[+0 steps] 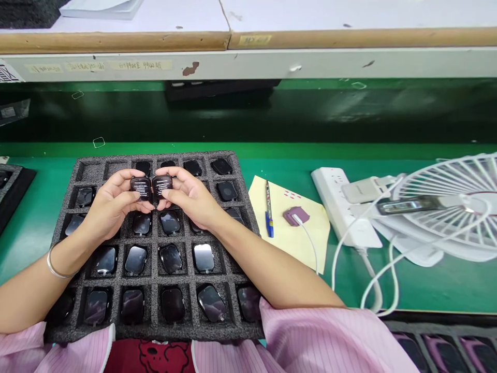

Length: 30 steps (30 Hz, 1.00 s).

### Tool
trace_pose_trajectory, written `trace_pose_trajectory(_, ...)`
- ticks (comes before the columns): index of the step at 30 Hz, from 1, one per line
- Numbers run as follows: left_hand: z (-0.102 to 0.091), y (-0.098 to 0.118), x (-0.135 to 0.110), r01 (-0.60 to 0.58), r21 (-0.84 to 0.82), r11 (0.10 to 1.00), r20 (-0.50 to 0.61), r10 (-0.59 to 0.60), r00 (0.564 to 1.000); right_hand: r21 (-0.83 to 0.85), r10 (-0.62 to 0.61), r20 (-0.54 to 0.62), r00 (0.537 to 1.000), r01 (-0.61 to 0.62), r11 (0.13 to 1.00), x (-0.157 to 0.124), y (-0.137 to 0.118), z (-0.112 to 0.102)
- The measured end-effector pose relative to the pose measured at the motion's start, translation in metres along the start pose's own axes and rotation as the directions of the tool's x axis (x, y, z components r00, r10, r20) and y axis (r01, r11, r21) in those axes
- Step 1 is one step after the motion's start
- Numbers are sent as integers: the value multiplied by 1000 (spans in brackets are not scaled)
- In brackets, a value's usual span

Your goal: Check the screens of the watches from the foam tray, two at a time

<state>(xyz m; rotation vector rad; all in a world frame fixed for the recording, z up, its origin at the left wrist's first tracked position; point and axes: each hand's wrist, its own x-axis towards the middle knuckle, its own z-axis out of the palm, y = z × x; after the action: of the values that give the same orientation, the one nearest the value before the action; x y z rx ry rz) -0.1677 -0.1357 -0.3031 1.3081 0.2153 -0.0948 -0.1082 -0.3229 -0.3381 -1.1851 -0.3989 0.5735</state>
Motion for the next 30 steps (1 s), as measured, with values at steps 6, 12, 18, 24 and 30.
trace_pose_trajectory(6,1,2,0,1,1,1000,7,-1,1000,5,3,-2,1000,-3,1000,0,0,0)
trace_pose_trajectory(12,0,-1,0,-19,25,1000,12,19,1000,13,1,4,1000,-1,1000,-1,0,0)
trace_pose_trajectory(18,0,-1,0,-4,-3,1000,8,4,1000,56,21,5,1000,-21,998,-1,-2,1)
trace_pose_trajectory(24,-1,0,1,-8,-25,1000,-23,7,1000,125,101,0,995,-100,987,-1,-6,-3)
trace_pose_trajectory(30,-3,-2,0,-46,30,998,24,45,999,25,34,-17,999,-34,999,-1,-3,-5)
